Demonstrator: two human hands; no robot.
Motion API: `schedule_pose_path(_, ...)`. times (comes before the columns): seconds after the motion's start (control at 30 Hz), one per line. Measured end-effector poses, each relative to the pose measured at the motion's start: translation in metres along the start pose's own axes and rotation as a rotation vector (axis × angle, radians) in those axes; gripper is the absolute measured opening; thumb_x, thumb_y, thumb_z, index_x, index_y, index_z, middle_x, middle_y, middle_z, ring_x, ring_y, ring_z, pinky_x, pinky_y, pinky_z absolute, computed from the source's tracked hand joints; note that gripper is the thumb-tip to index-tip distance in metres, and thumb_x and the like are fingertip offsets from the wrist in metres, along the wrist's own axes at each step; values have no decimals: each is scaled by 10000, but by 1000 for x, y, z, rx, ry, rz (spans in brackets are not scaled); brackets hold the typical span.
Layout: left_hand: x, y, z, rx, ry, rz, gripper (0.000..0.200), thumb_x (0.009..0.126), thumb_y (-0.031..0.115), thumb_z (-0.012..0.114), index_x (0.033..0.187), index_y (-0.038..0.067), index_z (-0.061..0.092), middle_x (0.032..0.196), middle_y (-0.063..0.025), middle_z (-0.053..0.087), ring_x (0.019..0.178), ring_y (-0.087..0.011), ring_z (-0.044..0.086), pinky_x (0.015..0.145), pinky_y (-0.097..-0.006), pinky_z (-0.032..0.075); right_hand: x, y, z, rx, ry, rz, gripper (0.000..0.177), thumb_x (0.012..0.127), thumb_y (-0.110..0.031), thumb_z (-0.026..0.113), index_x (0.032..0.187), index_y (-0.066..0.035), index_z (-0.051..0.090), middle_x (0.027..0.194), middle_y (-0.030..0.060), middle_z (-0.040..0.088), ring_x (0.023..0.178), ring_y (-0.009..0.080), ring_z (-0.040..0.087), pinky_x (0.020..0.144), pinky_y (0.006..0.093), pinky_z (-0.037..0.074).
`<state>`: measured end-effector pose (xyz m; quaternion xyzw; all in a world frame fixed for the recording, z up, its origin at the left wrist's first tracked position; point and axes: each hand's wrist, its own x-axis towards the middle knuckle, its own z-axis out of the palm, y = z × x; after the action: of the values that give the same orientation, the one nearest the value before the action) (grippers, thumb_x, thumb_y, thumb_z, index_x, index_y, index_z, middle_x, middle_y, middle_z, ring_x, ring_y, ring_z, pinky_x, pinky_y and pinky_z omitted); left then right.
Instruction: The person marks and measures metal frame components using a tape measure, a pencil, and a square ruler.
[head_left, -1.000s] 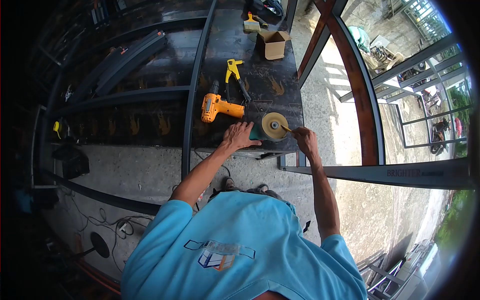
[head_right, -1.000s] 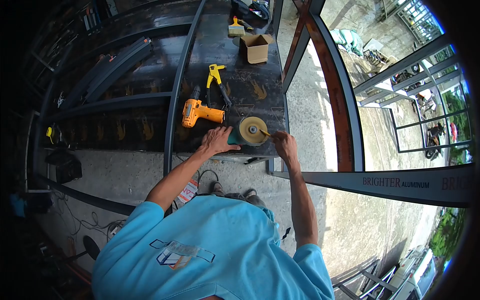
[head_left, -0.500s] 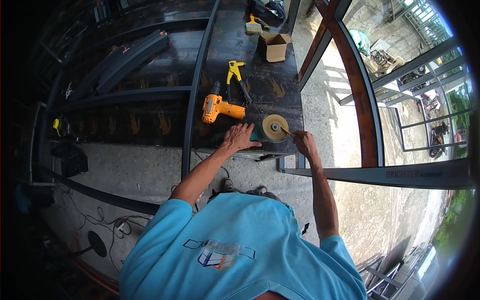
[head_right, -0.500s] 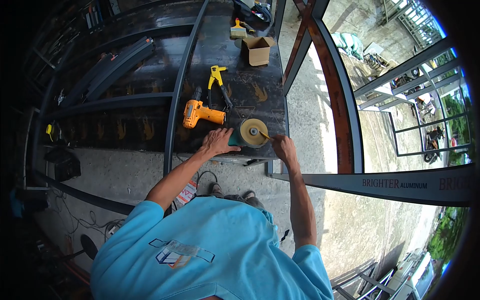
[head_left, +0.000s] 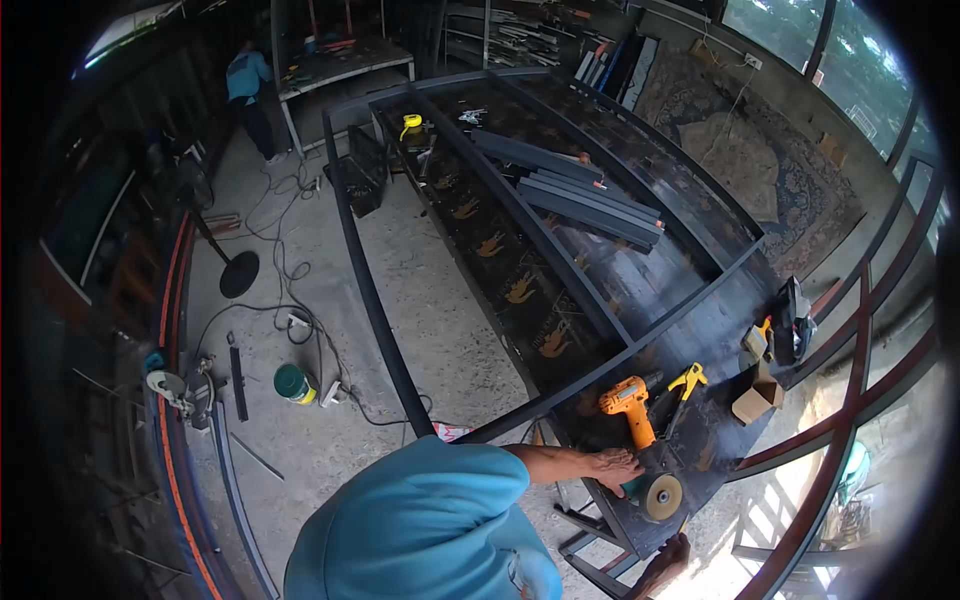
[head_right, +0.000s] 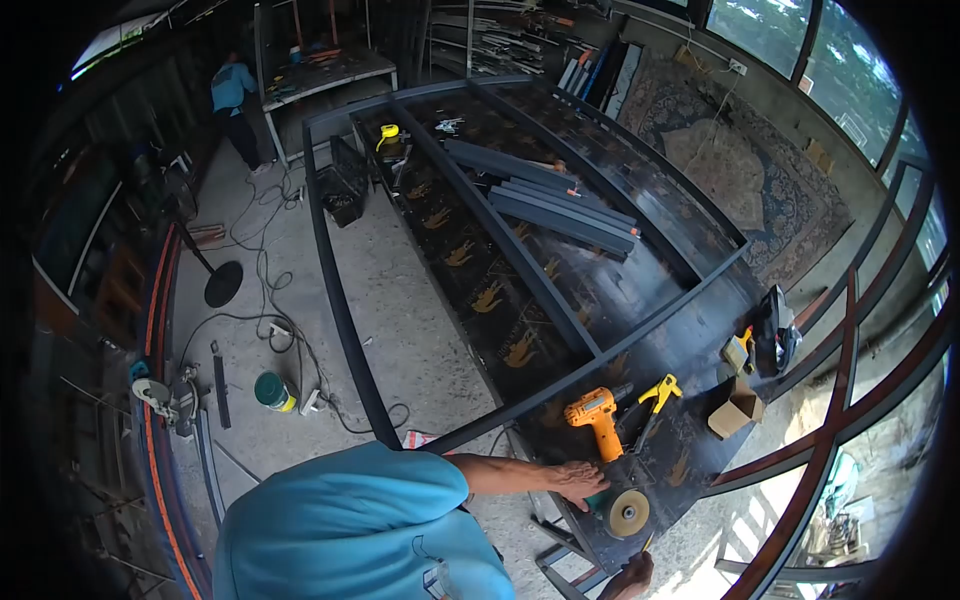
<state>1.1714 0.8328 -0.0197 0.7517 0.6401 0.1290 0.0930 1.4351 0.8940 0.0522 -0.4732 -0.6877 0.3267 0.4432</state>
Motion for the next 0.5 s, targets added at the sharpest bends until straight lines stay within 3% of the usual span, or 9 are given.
schedule_pose_path(0.07, 3, 15, 6, -67, 32, -156, 863, 644, 531, 727, 1220, -52, 457, 970, -199, 570, 880, -329, 588, 715, -414, 480, -41, -77, -14, 50, -232, 36, 589, 885, -452, 493, 1312, -46, 479, 722, 99, 572, 599, 162, 502, 579, 310, 420)
schedule_pose_path(0.1, 6, 24, 8, -59, 40, -164, 863, 644, 531, 727, 1220, -52, 457, 970, -199, 570, 880, -329, 588, 715, -414, 480, -54, -70, -15, 189, -299, 153, 592, 887, -436, 486, 1296, -10, 467, 711, 108, 573, 617, 167, 513, 589, 314, 422)
schedule_pose_path(0.13, 9, 35, 10, -69, 88, -264, 846, 633, 513, 743, 1203, -46, 464, 944, -188, 573, 850, -319, 590, 684, -407, 478, -71, -74, -23, 230, -421, 139, 474, 892, -384, 495, 1110, 26, 592, 698, 89, 568, 636, 167, 521, 613, 306, 423)
schedule_pose_path(0.17, 10, 46, 13, -80, 135, -369, 829, 623, 495, 759, 1186, -41, 471, 918, -177, 577, 820, -309, 591, 653, -400, 476, -83, -82, -20, 321, -454, -92, 362, 898, -291, 504, 917, 41, 645, 712, 97, 584, 656, 166, 534, 639, 302, 432)
schedule_pose_path(0.2, 14, 55, 14, -86, 148, -452, 821, 614, 490, 769, 1176, -30, 473, 923, -171, 577, 830, -301, 589, 651, -410, 467, -97, -108, -20, 317, -457, 260, 300, 893, -210, 524, 770, 36, 643, 751, 115, 610, 693, 169, 552, 662, 313, 446)
schedule_pose_path(0.23, 16, 62, 17, -91, 151, -470, 821, 614, 490, 769, 1176, -30, 473, 923, -171, 577, 830, -301, 589, 651, -410, 467, -105, -107, -26, 333, -542, 356, 197, 856, -116, 574, 946, 41, 653, 871, 137, 632, 752, 183, 576, 706, 314, 470)
schedule_pose_path(0.3, 19, 72, 29, -68, 342, -579, 722, 584, 479, 786, 1032, -5, 492, 888, -162, 577, 820, -289, 587, 664, -414, 461, -123, -106, -35, 459, -572, 585, 348, 826, -71, 618, 1151, 51, 587, 970, 134, 624, 813, 193, 588, 750, 314, 487)
schedule_pose_path(0.37, 15, 74, 26, -95, 315, -586, 827, 581, 444, 802, 1176, -15, 458, 945, -165, 577, 838, -287, 576, 685, -411, 443, -125, -95, -51, 560, -822, 470, 512, 810, -39, 640, 1287, 56, 479, 1022, 135, 612, 839, 199, 590, 766, 318, 499)
schedule_pose_path(0.5, -11, 73, 12, 11, 191, -620, 896, 593, 411, 804, 1281, -1, 403, 1003, -178, 565, 891, -293, 554, 751, -439, 420, -134, -9, -76, 433, -976, 480, 527, 805, 15, 623, 1311, 16, 473, 1110, 147, 619, 940, 244, 609, 816, 307, 491)
